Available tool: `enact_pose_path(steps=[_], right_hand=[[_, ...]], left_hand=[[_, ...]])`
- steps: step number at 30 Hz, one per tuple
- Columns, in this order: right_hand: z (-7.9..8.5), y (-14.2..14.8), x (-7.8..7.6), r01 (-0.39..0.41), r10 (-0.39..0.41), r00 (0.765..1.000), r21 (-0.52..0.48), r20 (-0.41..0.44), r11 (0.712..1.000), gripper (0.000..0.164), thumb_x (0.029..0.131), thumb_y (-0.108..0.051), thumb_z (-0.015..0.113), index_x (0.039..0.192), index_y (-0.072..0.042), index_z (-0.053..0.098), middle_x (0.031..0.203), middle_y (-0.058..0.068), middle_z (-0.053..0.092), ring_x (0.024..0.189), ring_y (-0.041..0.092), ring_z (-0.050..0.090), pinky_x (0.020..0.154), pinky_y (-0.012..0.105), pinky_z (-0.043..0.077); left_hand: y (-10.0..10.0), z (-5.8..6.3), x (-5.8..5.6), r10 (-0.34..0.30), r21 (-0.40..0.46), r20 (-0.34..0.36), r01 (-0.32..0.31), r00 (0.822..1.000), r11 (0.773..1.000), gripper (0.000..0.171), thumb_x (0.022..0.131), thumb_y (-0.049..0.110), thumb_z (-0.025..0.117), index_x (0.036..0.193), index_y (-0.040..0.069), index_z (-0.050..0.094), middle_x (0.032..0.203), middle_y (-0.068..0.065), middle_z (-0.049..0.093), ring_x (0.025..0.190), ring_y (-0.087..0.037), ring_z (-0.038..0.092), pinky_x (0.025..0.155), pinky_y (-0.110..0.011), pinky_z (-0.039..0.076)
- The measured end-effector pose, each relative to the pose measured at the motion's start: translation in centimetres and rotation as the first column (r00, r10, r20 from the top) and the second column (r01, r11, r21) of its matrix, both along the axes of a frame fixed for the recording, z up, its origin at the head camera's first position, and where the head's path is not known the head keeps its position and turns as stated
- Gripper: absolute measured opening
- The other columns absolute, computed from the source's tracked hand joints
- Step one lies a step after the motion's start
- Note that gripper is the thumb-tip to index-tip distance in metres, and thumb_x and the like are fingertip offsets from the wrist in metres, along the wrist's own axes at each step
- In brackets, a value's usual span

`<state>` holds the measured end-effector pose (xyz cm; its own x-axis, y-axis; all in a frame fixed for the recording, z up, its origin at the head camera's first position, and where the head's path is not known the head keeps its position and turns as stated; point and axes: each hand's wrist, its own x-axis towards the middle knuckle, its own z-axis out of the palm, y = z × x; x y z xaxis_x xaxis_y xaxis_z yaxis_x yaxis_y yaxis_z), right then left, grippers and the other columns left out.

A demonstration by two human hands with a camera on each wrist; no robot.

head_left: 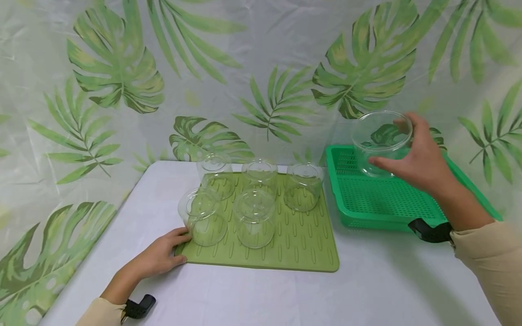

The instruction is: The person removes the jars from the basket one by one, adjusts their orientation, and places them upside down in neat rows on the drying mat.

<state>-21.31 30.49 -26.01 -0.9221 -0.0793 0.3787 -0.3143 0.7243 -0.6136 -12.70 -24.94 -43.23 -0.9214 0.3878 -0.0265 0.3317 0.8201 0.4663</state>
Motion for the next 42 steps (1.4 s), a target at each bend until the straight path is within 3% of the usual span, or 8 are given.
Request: enact_pose_path(steps=[6,10,15,20,27,36,40,42], right_hand=[[-1.1,-3.0,2.2,-0.049,0.049,0.999,-0.005,-0.007,0.999,0.112,0.078,-0.022,0.085,0.16,-0.018,0.008,0.158,0.02,0.03,0.142,0.046,0.03,0.101,0.071,0.03],[-2.4,-5.5,3.8,-0.109,0.107,0.991,-0.013,-0.082,0.994,0.11,0.072,-0.017,0.088,0.157,-0.015,0.019,0.153,0.018,0.038,0.141,0.043,0.035,0.101,0.067,0.034],[-4.5,-8.2,5.5,-0.167,0.169,0.966,0.03,-0.193,0.986,0.111,0.064,-0.013,0.092,0.154,-0.009,0.027,0.146,0.021,0.045,0.127,0.04,0.048,0.087,0.058,0.05],[-6.0,-10.0,6.7,-0.195,0.198,0.956,0.035,-0.215,0.98,0.113,0.062,-0.015,0.093,0.154,-0.009,0.028,0.146,0.02,0.045,0.125,0.037,0.05,0.081,0.057,0.056],[-6.5,-10.8,7.1,-0.204,0.206,0.949,0.035,-0.241,0.978,0.114,0.059,-0.019,0.094,0.153,-0.008,0.031,0.146,0.02,0.044,0.129,0.038,0.047,0.092,0.06,0.049],[-6.7,-11.3,7.3,-0.217,0.219,0.944,0.034,-0.248,0.975,0.115,0.058,-0.02,0.094,0.153,-0.009,0.031,0.144,0.022,0.043,0.128,0.038,0.046,0.095,0.062,0.045],[-6.4,-11.3,7.4,-0.218,0.22,0.941,0.035,-0.257,0.975,0.115,0.058,-0.019,0.094,0.154,-0.011,0.031,0.145,0.021,0.043,0.131,0.037,0.045,0.096,0.063,0.045],[-6.1,-11.0,7.4,-0.221,0.224,0.936,0.044,-0.27,0.974,0.115,0.058,-0.019,0.094,0.154,-0.012,0.031,0.146,0.021,0.042,0.131,0.037,0.044,0.096,0.063,0.045]], left_hand=[[0.1,-0.1,0.0,0.001,0.006,0.002,-0.001,1.0,1.0,0.052,0.082,0.01,0.073,0.13,-0.008,0.06,0.145,-0.028,0.048,0.134,-0.049,0.046,0.107,-0.061,0.042],[0.1,0.0,0.0,0.007,0.012,0.01,-0.007,1.0,1.0,0.052,0.082,0.009,0.074,0.13,-0.008,0.06,0.145,-0.029,0.048,0.134,-0.05,0.045,0.107,-0.061,0.042],[0.1,0.2,0.1,0.007,0.016,0.011,-0.007,1.0,1.0,0.053,0.083,0.009,0.074,0.13,-0.008,0.059,0.146,-0.029,0.047,0.135,-0.05,0.044,0.107,-0.061,0.042],[0.0,0.1,0.1,0.007,0.016,0.004,-0.007,1.0,1.0,0.053,0.083,0.009,0.073,0.131,-0.008,0.059,0.146,-0.028,0.047,0.135,-0.05,0.044,0.107,-0.061,0.042],[-0.1,-0.2,0.1,0.007,0.025,-0.02,-0.006,1.0,1.0,0.052,0.083,0.008,0.073,0.131,-0.008,0.059,0.145,-0.028,0.048,0.134,-0.049,0.046,0.106,-0.061,0.042],[-0.6,0.2,0.2,0.02,0.036,-0.027,-0.019,0.999,0.999,0.055,0.084,0.014,0.075,0.132,-0.006,0.058,0.145,-0.026,0.049,0.134,-0.048,0.047,0.106,-0.06,0.043],[-1.6,1.5,0.8,0.08,0.001,-0.115,-0.081,0.99,0.997,0.048,0.086,0.011,0.072,0.128,-0.008,0.06,0.141,-0.03,0.051,0.128,-0.051,0.05,0.102,-0.062,0.045],[-2.2,3.0,1.2,0.145,-0.028,-0.191,-0.153,0.971,0.988,0.044,0.087,0.007,0.069,0.126,-0.01,0.06,0.139,-0.033,0.05,0.125,-0.054,0.051,0.098,-0.065,0.046]])
